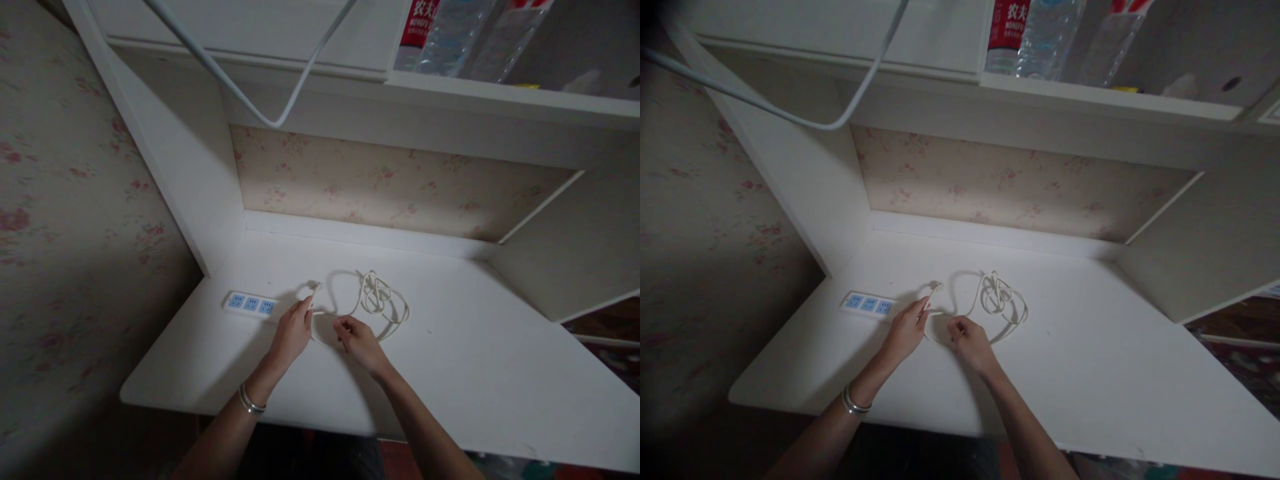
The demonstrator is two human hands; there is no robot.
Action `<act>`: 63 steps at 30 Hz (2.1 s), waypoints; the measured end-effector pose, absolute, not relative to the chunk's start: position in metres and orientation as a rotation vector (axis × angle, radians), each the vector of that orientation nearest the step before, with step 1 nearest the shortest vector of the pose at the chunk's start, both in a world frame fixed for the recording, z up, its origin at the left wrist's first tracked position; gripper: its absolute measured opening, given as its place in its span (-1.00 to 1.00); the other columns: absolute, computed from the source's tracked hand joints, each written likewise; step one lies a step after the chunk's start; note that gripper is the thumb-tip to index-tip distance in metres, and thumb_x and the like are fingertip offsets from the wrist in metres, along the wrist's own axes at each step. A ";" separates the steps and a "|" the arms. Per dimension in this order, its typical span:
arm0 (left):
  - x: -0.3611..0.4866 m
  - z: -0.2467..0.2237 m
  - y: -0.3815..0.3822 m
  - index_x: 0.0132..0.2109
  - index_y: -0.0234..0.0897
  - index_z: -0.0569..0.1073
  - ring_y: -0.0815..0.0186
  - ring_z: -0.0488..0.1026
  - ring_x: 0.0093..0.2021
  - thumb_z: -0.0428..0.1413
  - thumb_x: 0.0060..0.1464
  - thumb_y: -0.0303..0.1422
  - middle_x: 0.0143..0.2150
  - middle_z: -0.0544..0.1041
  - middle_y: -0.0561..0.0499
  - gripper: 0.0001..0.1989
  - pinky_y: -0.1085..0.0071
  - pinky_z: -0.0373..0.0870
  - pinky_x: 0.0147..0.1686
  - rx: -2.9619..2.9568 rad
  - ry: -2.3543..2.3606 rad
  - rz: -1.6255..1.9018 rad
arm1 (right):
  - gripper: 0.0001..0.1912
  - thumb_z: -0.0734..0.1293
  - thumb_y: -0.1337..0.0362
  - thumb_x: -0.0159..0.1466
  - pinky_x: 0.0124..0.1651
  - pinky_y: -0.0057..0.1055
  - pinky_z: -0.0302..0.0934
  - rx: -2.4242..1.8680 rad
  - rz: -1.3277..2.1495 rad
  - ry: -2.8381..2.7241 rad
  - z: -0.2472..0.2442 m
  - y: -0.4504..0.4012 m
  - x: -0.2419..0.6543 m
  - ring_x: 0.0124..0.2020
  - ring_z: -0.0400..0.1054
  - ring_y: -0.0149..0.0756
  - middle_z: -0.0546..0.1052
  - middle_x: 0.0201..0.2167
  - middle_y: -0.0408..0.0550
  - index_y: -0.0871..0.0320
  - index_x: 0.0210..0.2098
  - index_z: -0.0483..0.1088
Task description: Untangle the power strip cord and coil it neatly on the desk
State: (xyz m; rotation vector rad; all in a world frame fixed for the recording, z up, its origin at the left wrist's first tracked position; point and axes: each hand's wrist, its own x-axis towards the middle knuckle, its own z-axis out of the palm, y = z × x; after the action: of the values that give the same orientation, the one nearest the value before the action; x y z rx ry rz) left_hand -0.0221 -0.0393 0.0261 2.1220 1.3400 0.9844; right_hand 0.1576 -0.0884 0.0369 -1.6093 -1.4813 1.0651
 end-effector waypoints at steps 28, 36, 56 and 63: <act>-0.009 0.005 -0.042 -0.05 -0.30 0.38 0.20 0.48 -0.22 -0.17 0.29 -0.43 -0.23 0.53 -0.12 -0.75 0.31 0.39 -0.21 2.500 1.658 0.874 | -0.68 0.16 0.24 0.29 -0.02 -0.26 0.24 -1.283 0.927 -1.628 0.070 -0.017 0.160 -0.15 0.38 -0.28 0.49 -0.13 -0.02 0.14 -0.01 0.36; -0.012 -0.007 -0.040 0.16 -0.31 0.18 0.20 0.53 -0.18 -0.18 0.28 -0.45 -0.15 0.57 -0.19 -0.67 0.37 0.44 -0.27 2.340 1.580 0.989 | -0.68 0.19 0.41 0.24 0.29 0.02 -0.28 -1.350 0.237 -2.500 0.065 -0.029 0.136 0.06 0.28 -0.13 0.46 -0.06 0.08 0.17 -0.02 0.32; -0.008 0.011 -0.043 -0.26 -0.20 0.46 0.19 0.41 -0.25 -0.11 0.28 -0.27 -0.32 0.46 -0.06 -0.72 0.25 0.28 -0.17 2.486 1.687 0.770 | -0.57 0.12 -0.01 0.36 -0.30 -0.36 0.13 -1.832 -0.084 -1.961 0.142 -0.019 0.300 -0.41 0.33 -0.25 0.47 -0.42 -0.01 0.14 -0.41 0.39; 0.006 0.009 -0.047 0.09 -0.23 0.37 0.22 0.40 -0.05 -0.13 0.15 -0.63 -0.05 0.44 -0.10 -0.57 0.29 0.33 -0.03 2.437 1.494 0.838 | -0.61 0.08 0.19 0.36 -0.11 -0.32 0.21 -1.622 0.283 -2.023 0.139 -0.047 0.290 -0.23 0.37 -0.23 0.49 -0.22 0.05 0.20 0.01 0.40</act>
State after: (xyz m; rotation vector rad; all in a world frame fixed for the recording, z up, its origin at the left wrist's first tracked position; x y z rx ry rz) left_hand 0.0063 -0.0475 0.0094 2.4375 1.4941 0.8382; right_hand 0.2899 -0.0467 0.1394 -1.6220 -2.0235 0.2831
